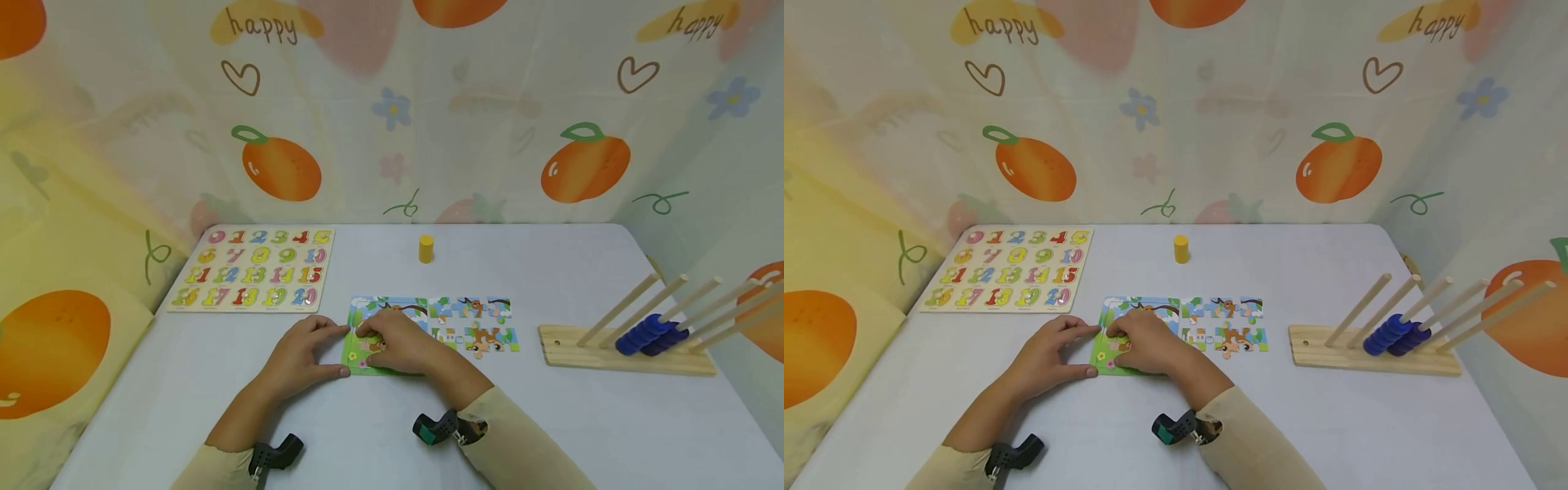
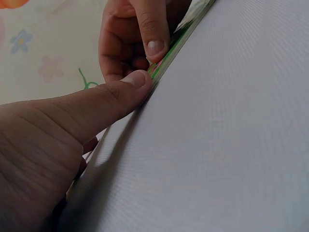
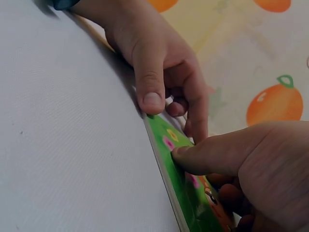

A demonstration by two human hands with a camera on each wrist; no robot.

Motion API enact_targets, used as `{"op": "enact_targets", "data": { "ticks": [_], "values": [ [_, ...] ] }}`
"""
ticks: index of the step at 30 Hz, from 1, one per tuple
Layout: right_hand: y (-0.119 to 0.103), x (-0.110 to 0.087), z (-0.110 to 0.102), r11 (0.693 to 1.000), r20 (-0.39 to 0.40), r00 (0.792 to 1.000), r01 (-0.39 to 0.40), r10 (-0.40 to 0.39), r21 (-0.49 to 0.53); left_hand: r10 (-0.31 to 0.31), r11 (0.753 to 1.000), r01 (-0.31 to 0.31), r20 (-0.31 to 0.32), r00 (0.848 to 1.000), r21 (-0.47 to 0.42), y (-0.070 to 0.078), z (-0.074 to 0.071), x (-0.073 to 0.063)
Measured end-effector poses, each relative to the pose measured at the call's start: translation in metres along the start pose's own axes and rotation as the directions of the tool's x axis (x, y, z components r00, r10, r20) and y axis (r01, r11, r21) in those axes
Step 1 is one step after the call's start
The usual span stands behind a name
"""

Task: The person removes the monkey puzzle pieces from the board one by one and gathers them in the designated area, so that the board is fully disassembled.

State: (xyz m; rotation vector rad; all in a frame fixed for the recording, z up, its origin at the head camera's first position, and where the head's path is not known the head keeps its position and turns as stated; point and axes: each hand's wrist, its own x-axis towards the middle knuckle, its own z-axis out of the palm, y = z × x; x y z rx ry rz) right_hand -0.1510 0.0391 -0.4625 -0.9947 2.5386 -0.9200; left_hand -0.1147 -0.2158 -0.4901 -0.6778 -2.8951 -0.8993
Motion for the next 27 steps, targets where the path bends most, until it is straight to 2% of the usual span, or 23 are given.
{"op": "enact_targets", "data": {
  "ticks": [14, 27],
  "values": [
    [0.006, 0.003, -0.012, 0.998, 0.097, 0.995, 0.029, -0.033, 0.047, 0.004, 1.000, -0.004, -0.020, 1.000, -0.001, 0.000, 0.001, 0.001],
    [0.000, 0.006, -0.013, 0.999, 0.151, 0.988, -0.037, 0.032, 0.034, -0.019, 1.000, 0.019, 0.001, 1.000, -0.015, 0.003, -0.001, 0.001]
  ]
}}
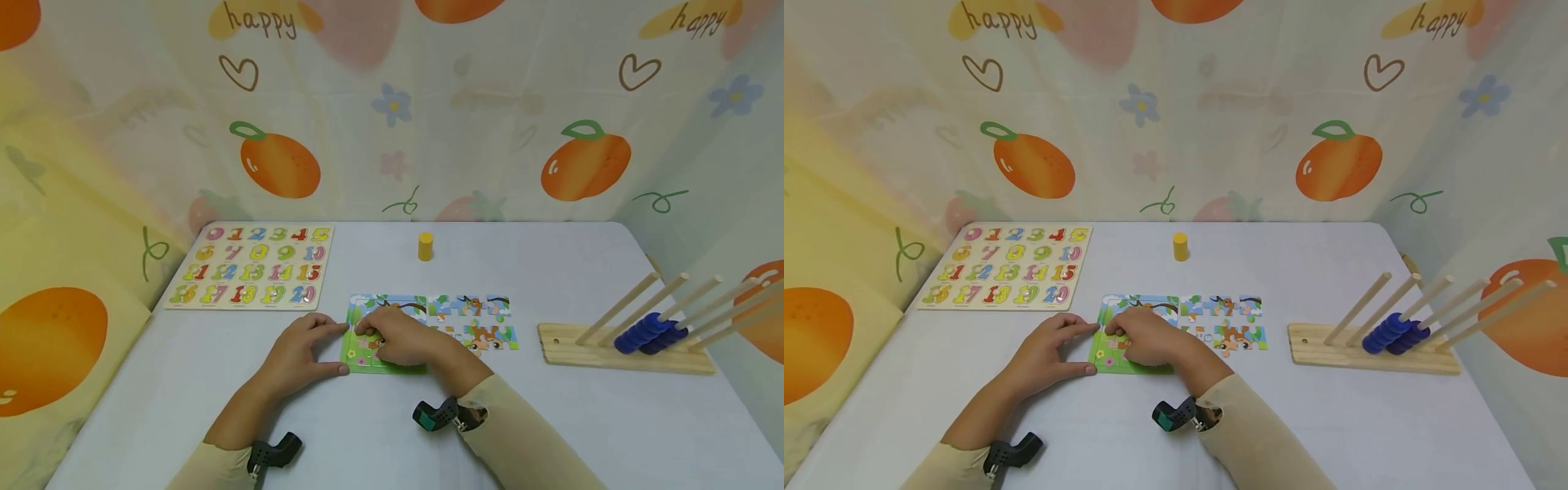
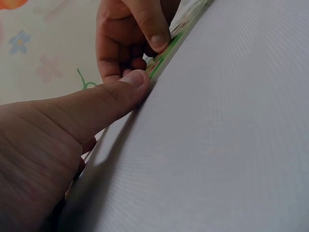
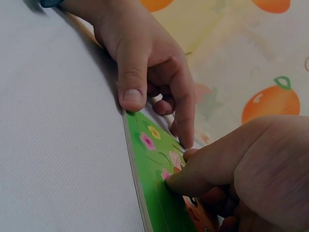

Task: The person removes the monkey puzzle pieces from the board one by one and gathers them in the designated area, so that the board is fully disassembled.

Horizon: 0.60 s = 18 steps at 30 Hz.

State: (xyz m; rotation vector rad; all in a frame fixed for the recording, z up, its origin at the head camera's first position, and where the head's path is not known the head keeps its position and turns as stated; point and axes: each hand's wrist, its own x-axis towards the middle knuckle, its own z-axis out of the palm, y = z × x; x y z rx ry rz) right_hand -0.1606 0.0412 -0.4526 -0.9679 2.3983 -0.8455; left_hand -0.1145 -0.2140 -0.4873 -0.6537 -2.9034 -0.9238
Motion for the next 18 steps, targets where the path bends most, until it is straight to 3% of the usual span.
{"op": "enact_targets", "data": {
  "ticks": [10, 18],
  "values": [
    [-0.0010, 0.0004, 0.0005, 1.000, -0.012, 1.000, 0.010, -0.010, -0.009, 0.004, 1.000, -0.004, 0.001, 1.000, 0.005, 0.0005, -0.0007, 0.0007],
    [0.0043, -0.0007, 0.0020, 0.995, -0.017, 1.000, 0.006, -0.004, 0.102, -0.002, 1.000, 0.002, 0.005, 1.000, 0.008, 0.0002, 0.0002, 0.0006]
  ]
}}
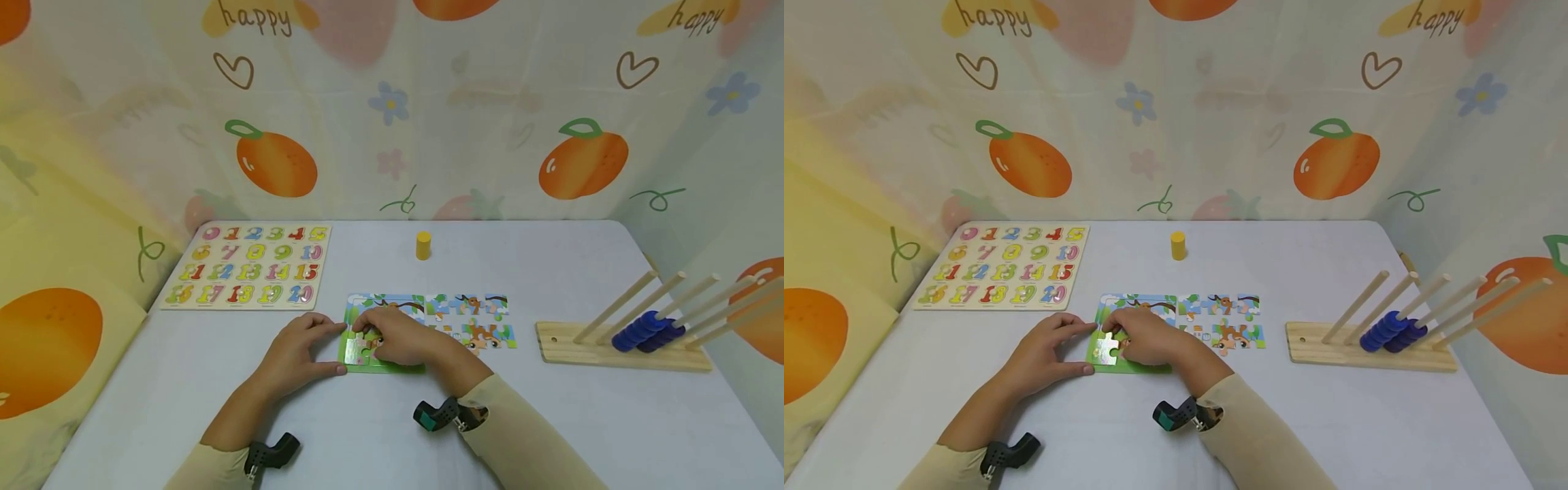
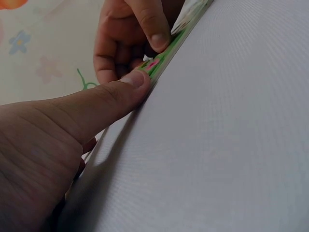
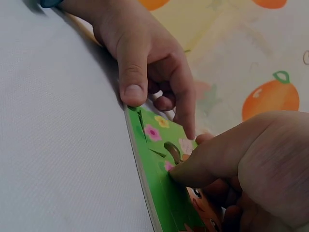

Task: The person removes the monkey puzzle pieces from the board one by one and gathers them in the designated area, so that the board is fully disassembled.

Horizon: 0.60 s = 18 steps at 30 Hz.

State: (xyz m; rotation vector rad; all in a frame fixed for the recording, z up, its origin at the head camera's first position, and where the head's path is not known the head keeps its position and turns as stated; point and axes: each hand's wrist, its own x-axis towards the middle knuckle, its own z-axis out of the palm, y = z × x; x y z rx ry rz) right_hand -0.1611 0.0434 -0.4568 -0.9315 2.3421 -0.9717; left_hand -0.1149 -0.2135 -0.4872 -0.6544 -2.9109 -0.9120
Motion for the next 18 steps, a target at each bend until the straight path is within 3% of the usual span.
{"op": "enact_targets", "data": {
  "ticks": [9, 18],
  "values": [
    [0.0057, -0.0001, -0.0008, 0.973, 0.001, 0.999, 0.031, -0.032, 0.230, -0.001, 1.000, 0.001, -0.006, 1.000, 0.003, -0.0003, -0.0005, -0.0010],
    [-0.0005, 0.0004, 0.0081, 0.955, -0.107, 0.992, -0.032, 0.066, 0.294, 0.004, 1.000, -0.004, -0.006, 1.000, -0.004, 0.0006, -0.0007, -0.0003]
  ]
}}
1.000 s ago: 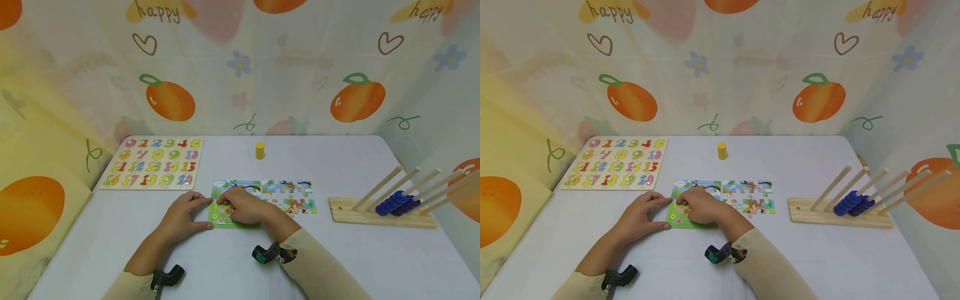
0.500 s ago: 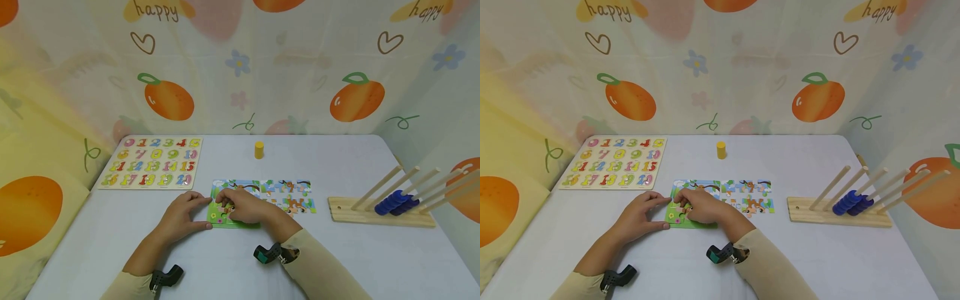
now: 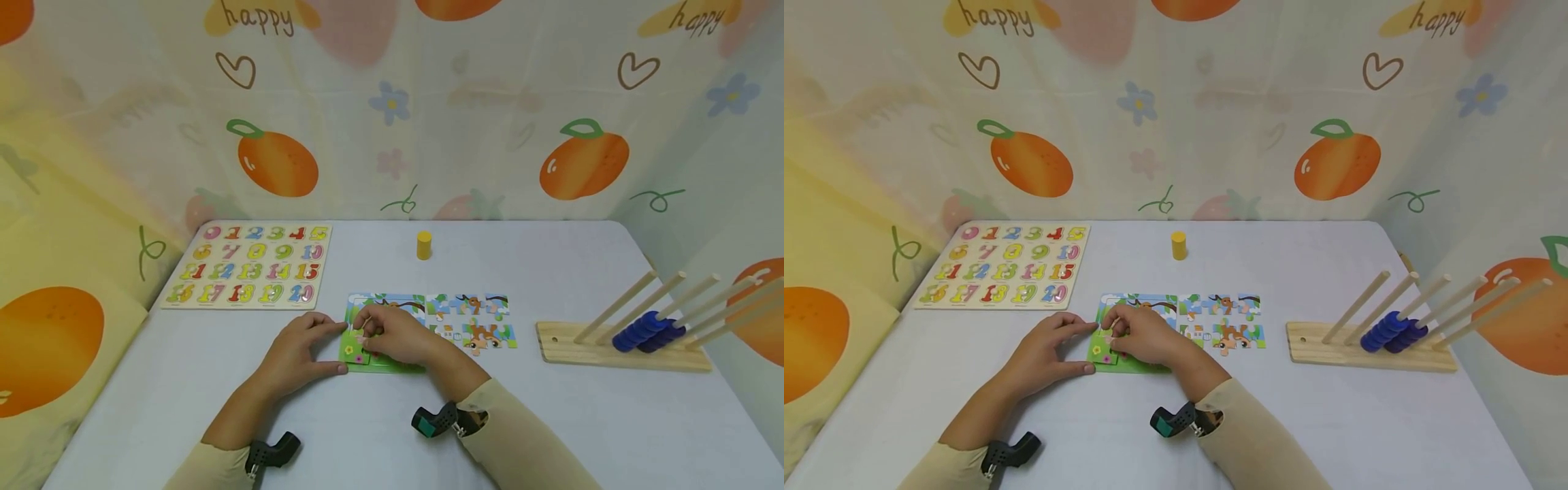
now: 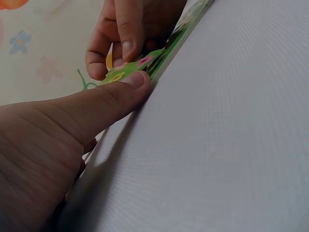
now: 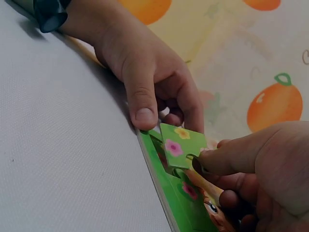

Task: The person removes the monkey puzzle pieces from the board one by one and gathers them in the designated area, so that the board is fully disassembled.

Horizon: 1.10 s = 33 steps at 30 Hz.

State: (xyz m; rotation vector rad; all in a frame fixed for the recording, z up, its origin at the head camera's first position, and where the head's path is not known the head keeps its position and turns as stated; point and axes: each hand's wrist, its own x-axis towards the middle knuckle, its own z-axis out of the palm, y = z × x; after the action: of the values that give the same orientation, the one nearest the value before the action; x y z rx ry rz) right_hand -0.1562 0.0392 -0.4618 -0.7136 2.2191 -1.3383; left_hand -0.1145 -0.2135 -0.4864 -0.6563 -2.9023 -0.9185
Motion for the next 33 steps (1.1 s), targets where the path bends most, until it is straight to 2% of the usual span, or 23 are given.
{"op": "enact_targets", "data": {
  "ticks": [8, 16, 23, 28, 33],
  "values": [
    [-0.002, -0.001, -0.003, 0.996, -0.048, 0.998, -0.035, 0.039, 0.081, -0.005, 1.000, 0.005, 0.003, 1.000, 0.005, 0.000, 0.000, 0.001],
    [-0.004, -0.005, -0.008, 0.977, -0.059, 0.996, -0.056, 0.069, 0.206, -0.010, 1.000, 0.010, 0.003, 1.000, 0.000, 0.000, 0.000, 0.001],
    [-0.007, -0.011, -0.020, 0.982, -0.094, 0.995, -0.023, 0.041, 0.187, -0.031, 0.999, 0.031, 0.011, 0.999, 0.007, 0.001, 0.000, -0.001],
    [-0.009, -0.019, -0.031, 0.975, -0.099, 0.995, 0.002, 0.020, 0.223, -0.035, 0.999, 0.035, 0.010, 0.999, 0.009, 0.002, -0.001, -0.001],
    [-0.007, -0.028, -0.039, 0.971, -0.106, 0.994, -0.006, 0.033, 0.241, -0.029, 1.000, 0.029, 0.010, 1.000, 0.010, 0.001, 0.000, -0.001]
  ]
}}
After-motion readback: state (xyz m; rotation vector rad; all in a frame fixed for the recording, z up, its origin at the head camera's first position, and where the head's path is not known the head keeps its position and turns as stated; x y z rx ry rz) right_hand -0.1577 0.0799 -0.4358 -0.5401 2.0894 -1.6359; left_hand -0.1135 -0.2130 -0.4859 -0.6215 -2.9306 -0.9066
